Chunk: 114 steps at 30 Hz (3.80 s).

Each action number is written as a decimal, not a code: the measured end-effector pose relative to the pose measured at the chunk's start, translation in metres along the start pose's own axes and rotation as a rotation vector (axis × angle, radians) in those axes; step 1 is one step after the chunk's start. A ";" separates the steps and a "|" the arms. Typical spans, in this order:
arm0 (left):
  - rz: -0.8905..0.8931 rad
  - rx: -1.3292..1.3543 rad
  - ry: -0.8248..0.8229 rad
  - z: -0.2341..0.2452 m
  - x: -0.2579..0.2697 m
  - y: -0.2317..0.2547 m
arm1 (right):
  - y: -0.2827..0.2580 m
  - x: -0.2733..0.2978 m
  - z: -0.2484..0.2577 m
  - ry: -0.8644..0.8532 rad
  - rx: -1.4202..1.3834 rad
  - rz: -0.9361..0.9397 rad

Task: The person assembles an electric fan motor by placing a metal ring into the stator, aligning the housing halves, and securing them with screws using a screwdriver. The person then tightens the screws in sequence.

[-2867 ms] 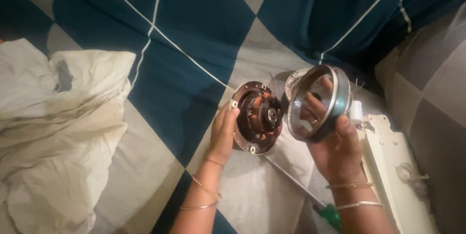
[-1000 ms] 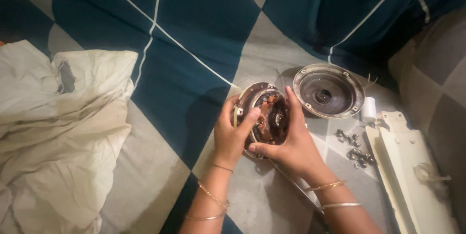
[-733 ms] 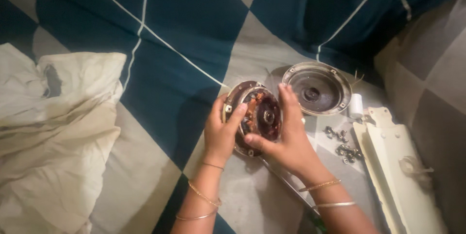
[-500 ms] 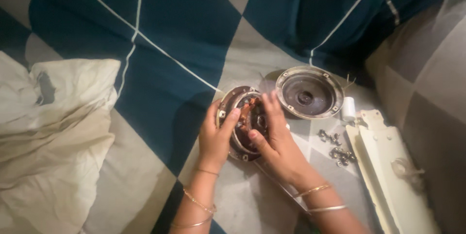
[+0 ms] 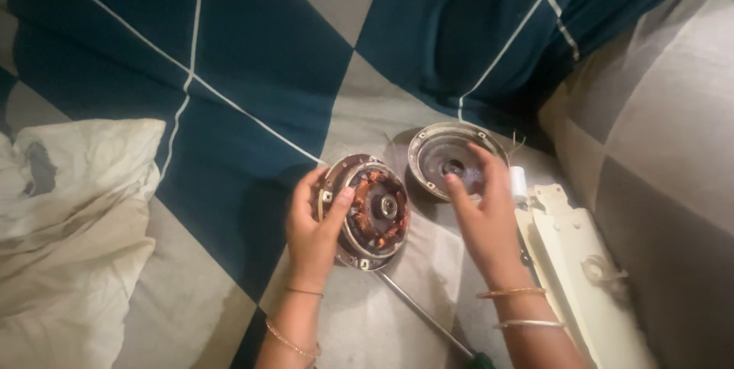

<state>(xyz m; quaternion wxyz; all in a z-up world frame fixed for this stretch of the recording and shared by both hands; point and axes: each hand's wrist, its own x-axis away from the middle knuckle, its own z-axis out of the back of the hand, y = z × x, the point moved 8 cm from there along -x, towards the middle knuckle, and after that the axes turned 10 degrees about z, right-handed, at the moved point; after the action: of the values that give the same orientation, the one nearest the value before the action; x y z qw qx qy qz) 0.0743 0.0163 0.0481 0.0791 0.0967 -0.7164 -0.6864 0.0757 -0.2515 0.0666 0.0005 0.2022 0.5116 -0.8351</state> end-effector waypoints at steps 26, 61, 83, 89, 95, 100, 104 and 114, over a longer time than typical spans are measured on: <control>0.016 -0.046 0.059 0.001 -0.003 -0.027 | 0.110 0.004 0.003 0.138 -0.502 -0.525; -0.028 -0.066 0.057 -0.002 0.000 -0.017 | 0.081 0.010 -0.003 0.228 -0.624 -0.524; -0.142 0.057 -0.069 -0.030 0.038 0.087 | -0.027 0.030 -0.003 0.019 -1.027 -0.219; 0.091 0.201 -0.102 -0.033 0.030 0.065 | -0.047 0.030 0.003 -0.080 -1.149 -0.191; 0.237 0.374 -0.207 -0.041 0.032 0.051 | -0.051 0.035 -0.001 -0.166 -1.395 -0.185; 0.317 0.409 -0.307 -0.064 0.044 0.042 | -0.047 0.041 -0.006 -0.212 -1.711 -0.210; 0.272 0.327 -0.335 -0.074 0.048 0.045 | -0.049 0.039 -0.011 -0.266 -2.092 -0.332; 0.106 0.105 -0.286 -0.066 0.051 0.063 | -0.046 0.035 -0.019 -0.239 -2.249 -0.461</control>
<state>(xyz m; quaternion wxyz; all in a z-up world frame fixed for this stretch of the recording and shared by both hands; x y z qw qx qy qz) 0.0389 -0.0577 0.1133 0.0072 -0.0358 -0.7593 -0.6497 0.0402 -0.2063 0.0869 0.0765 -0.0912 0.9880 0.0986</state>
